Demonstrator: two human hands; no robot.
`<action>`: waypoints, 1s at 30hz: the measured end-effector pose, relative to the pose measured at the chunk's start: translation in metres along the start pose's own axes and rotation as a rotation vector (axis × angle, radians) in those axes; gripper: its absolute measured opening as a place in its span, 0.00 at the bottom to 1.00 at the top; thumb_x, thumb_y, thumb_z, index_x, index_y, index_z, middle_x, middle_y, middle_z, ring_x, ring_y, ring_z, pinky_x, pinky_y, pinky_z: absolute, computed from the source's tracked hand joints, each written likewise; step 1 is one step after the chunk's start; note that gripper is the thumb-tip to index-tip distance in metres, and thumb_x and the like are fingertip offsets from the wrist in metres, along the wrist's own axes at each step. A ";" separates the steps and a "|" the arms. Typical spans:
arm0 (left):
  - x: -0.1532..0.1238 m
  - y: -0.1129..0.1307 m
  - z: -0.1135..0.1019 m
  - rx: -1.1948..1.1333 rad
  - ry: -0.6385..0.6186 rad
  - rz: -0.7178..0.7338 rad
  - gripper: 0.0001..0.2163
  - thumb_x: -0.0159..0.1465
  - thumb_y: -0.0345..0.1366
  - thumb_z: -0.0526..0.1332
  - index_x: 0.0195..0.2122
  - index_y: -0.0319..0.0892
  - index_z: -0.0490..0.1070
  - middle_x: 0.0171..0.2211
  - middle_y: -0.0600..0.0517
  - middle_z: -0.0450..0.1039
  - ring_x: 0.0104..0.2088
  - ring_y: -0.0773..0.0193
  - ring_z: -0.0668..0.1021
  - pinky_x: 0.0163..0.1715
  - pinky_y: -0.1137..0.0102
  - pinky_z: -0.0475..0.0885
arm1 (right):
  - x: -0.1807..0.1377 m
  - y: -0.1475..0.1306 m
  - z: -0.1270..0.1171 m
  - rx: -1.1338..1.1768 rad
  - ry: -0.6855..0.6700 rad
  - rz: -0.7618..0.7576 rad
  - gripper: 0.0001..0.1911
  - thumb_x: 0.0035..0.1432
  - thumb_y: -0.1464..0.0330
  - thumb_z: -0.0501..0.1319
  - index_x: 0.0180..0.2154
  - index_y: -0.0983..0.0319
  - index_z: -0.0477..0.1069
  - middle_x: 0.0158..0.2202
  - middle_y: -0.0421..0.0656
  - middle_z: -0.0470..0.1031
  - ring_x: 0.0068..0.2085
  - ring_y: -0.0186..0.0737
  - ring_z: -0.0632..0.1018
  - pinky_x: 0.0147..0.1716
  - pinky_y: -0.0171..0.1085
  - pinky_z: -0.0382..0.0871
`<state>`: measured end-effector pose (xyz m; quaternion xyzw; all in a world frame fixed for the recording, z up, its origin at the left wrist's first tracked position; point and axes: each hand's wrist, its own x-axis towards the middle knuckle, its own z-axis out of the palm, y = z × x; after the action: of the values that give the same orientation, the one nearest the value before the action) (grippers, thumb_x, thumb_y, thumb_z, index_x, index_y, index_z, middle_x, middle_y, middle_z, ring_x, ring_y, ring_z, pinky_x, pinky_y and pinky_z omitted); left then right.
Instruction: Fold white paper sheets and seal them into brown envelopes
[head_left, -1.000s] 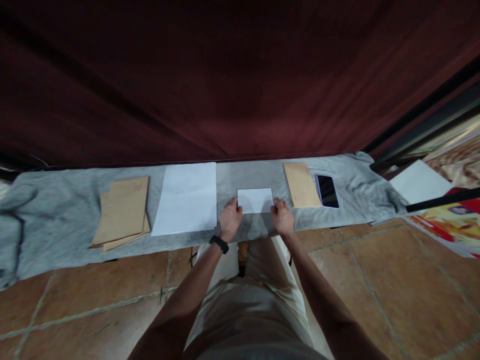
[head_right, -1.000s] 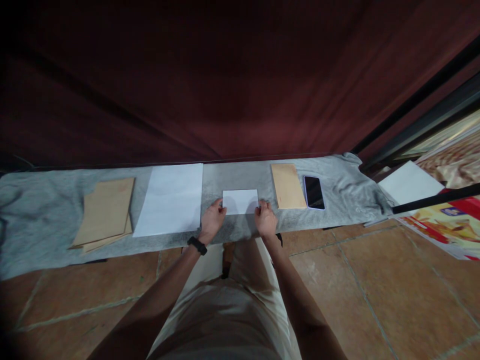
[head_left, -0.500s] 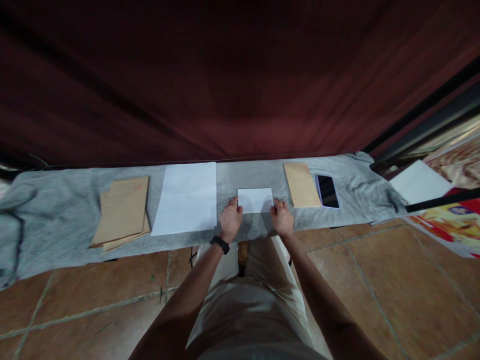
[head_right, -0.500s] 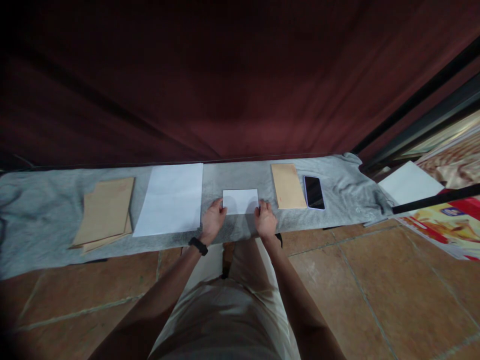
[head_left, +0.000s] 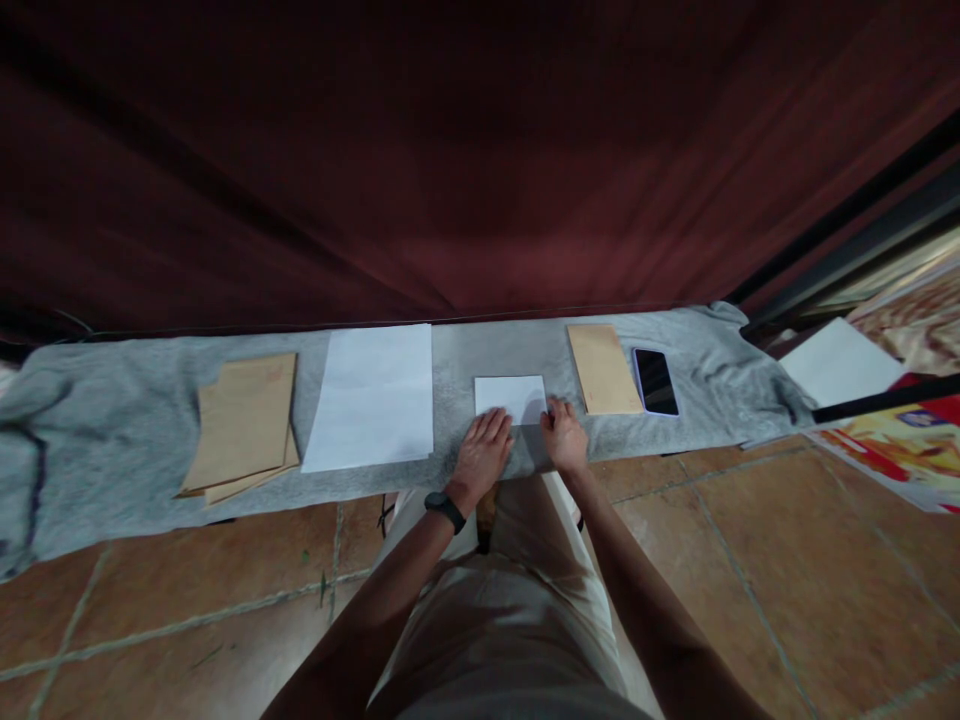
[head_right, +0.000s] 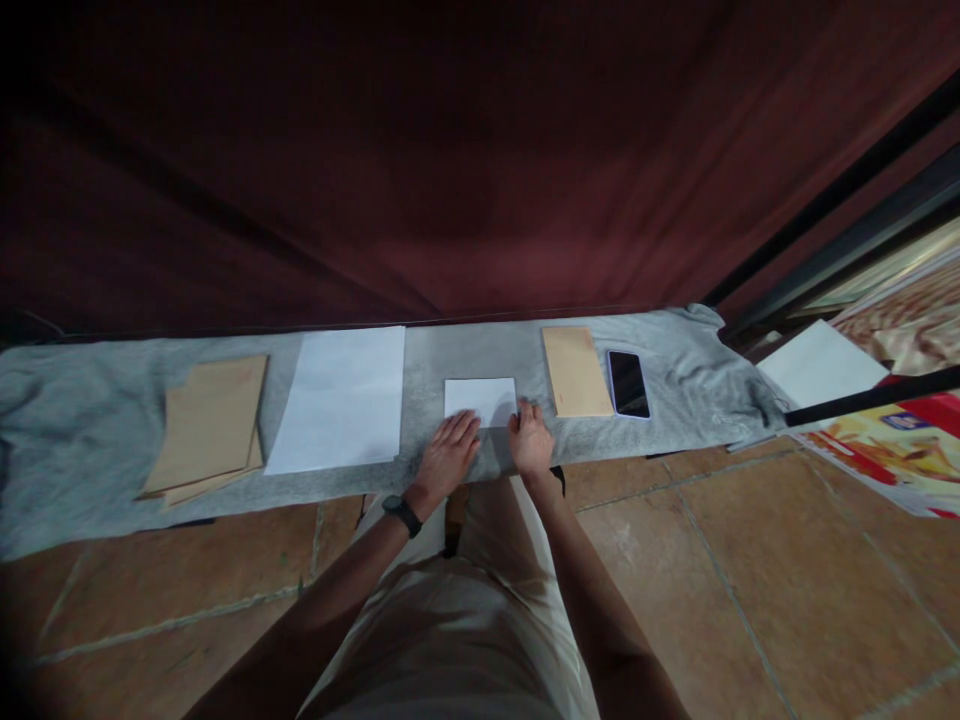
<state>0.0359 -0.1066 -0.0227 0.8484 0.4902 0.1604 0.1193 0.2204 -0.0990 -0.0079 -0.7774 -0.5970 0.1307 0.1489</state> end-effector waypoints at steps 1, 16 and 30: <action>-0.001 0.000 0.002 0.012 -0.002 0.012 0.20 0.73 0.37 0.52 0.64 0.39 0.64 0.66 0.42 0.64 0.69 0.54 0.63 0.69 0.56 0.56 | -0.002 -0.001 -0.001 -0.008 0.022 -0.025 0.19 0.71 0.66 0.51 0.58 0.61 0.68 0.52 0.52 0.74 0.43 0.45 0.78 0.42 0.40 0.70; -0.012 0.000 0.006 0.170 -0.060 0.087 0.25 0.71 0.32 0.49 0.69 0.30 0.56 0.69 0.38 0.58 0.70 0.55 0.59 0.70 0.57 0.55 | -0.036 -0.026 0.037 0.067 -0.018 -0.610 0.28 0.74 0.61 0.44 0.69 0.66 0.56 0.70 0.51 0.59 0.70 0.45 0.60 0.69 0.49 0.54; -0.026 -0.015 -0.005 0.190 0.008 0.013 0.28 0.73 0.45 0.49 0.68 0.30 0.57 0.70 0.38 0.56 0.71 0.53 0.57 0.70 0.56 0.56 | -0.033 0.008 0.032 -0.021 0.019 -0.609 0.30 0.73 0.59 0.47 0.69 0.68 0.55 0.70 0.53 0.57 0.71 0.49 0.57 0.69 0.52 0.53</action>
<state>0.0094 -0.1219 -0.0275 0.8584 0.4982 0.1173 0.0352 0.2069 -0.1305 -0.0393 -0.5652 -0.8027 0.0664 0.1786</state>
